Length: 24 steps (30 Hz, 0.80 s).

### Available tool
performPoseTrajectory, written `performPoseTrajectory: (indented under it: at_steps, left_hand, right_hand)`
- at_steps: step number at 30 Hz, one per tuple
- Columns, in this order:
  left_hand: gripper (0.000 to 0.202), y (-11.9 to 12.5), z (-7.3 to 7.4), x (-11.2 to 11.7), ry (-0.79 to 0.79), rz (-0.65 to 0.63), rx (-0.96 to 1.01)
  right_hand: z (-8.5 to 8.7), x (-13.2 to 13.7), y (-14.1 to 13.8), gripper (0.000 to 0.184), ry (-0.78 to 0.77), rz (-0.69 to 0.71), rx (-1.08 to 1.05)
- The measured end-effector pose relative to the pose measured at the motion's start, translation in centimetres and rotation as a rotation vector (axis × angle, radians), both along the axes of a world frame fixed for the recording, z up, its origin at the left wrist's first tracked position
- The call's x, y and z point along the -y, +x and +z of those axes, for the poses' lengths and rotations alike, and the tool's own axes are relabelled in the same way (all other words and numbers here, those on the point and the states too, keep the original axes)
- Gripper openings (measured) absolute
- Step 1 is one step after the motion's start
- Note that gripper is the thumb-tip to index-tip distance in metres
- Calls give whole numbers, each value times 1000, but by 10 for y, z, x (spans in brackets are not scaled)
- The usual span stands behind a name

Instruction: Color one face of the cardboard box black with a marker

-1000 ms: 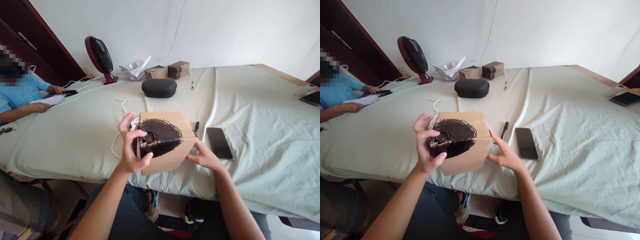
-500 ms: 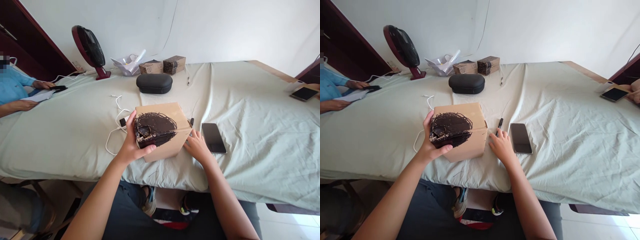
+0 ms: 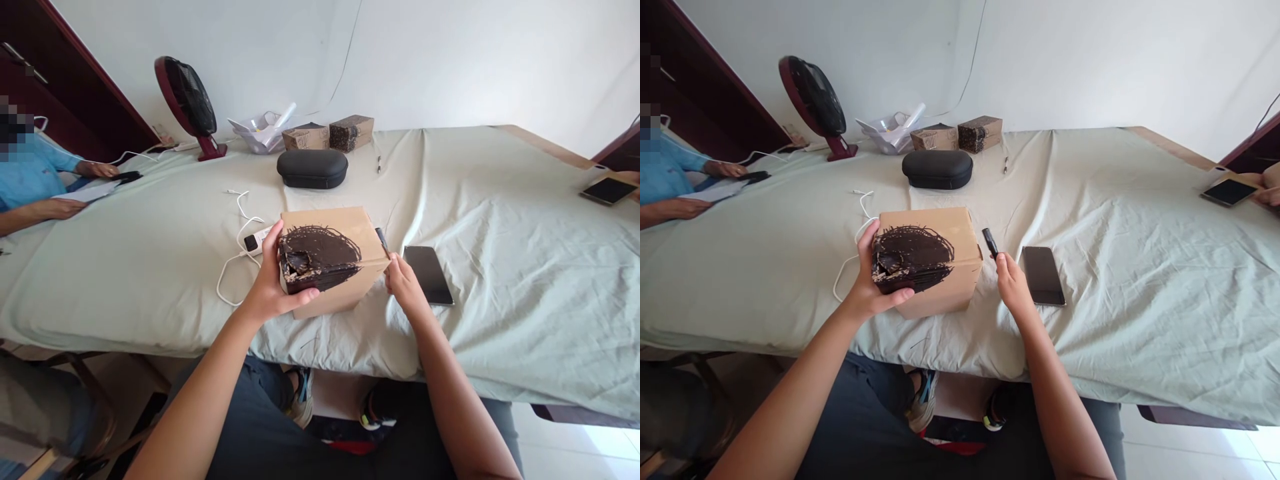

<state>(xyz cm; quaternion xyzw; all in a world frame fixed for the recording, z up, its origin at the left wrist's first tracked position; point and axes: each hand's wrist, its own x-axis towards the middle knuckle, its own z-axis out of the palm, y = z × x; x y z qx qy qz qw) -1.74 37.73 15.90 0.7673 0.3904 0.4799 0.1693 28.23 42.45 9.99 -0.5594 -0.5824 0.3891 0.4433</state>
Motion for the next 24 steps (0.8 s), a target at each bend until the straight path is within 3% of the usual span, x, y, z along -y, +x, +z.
performPoseTrajectory:
  at_steps: [3, 6, 9, 11, 14, 17, 21, 24]
  left_hand:
    - [124, -2, -1, 0, -1, 8, -3]
    - [124, -2, -2, -1, -4, 13, -2]
    - [123, -2, -2, -1, -2, 15, -4]
    - [123, -2, -2, 0, 4, 24, -6]
    - [123, -2, -1, 0, 11, 31, -8]
    - [124, -1, 0, -1, 17, 20, -1]
    - [125, 0, -1, -1, 21, 25, 6]
    - [125, 1, -2, -1, 16, 20, 22]
  right_hand:
    - [11, 4, -1, 54, 89, 55, -223]
    - [18, 9, 1, 53, 227, 153, -196]
    - [18, 14, 0, 51, 112, 445, -196]
    - [15, 16, -3, 50, 22, 550, -270]
    - [10, 16, -6, 47, -2, 493, -354]
    - [8, 12, -5, 44, 6, 386, -283]
    - [8, 6, -3, 35, 68, 182, 175]
    - [15, 6, -6, 37, -70, 79, 626]
